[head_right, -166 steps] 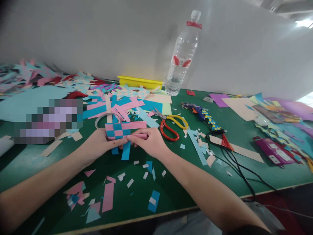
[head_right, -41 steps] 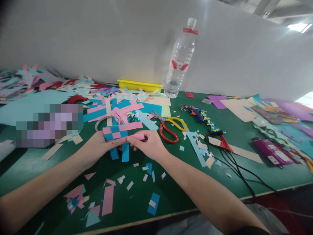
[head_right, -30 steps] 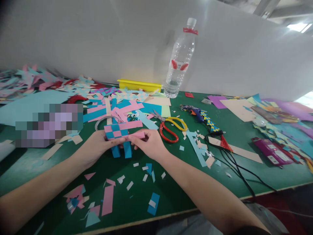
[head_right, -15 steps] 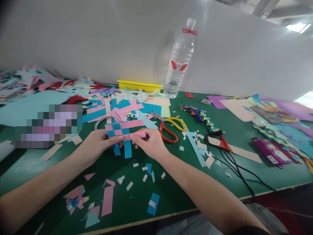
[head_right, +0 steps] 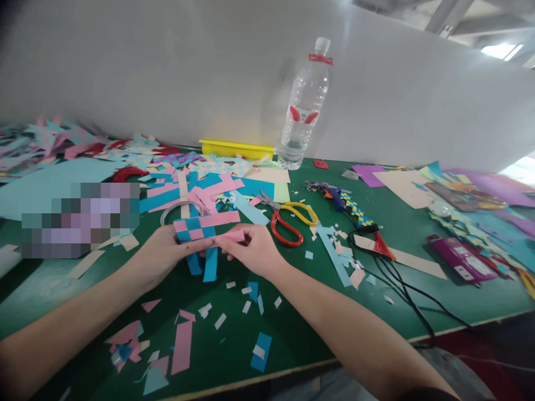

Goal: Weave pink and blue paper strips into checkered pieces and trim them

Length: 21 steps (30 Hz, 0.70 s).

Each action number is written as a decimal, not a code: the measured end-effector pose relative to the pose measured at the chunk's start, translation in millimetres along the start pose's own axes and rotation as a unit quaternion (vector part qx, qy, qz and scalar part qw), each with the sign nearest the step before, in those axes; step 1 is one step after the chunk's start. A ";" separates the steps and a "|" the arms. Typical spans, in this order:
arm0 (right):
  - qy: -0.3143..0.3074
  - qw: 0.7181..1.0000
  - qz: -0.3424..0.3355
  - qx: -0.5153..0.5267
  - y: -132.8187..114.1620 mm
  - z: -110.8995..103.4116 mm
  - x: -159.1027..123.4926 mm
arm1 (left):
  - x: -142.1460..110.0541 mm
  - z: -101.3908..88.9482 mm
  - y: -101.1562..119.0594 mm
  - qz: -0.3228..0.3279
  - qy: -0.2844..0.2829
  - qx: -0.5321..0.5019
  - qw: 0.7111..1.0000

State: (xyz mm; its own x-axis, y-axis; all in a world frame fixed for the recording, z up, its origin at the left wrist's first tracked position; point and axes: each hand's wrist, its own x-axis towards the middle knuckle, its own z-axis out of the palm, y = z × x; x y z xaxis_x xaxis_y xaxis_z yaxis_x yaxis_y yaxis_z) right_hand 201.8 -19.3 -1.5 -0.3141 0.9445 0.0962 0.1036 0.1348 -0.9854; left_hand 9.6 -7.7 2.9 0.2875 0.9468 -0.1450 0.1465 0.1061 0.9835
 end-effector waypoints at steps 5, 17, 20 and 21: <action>-0.002 1.000 -0.007 -0.008 0.4 0.0 0.2 | -0.4 0.0 0.9 0.000 0.003 0.004 1.000; 0.016 1.000 -0.002 -0.012 0.9 -2.1 1.0 | -2.7 -1.5 5.2 -0.022 -0.001 0.007 1.000; 0.014 1.000 0.014 -0.012 -1.7 -1.3 0.6 | -2.6 -2.6 4.9 -0.015 0.001 0.020 1.000; 0.013 1.000 0.020 -0.010 -2.5 -0.9 0.5 | -2.8 -2.7 5.0 -0.011 0.002 0.024 1.000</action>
State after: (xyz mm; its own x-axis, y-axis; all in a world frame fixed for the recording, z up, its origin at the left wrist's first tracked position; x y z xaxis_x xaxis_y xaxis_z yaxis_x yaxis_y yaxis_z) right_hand 202.3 -18.9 1.2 -0.2846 0.9567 0.0610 0.1348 0.1029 -0.9855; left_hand 7.0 -9.0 8.6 0.2806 0.9454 -0.1658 0.1978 0.1120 0.9738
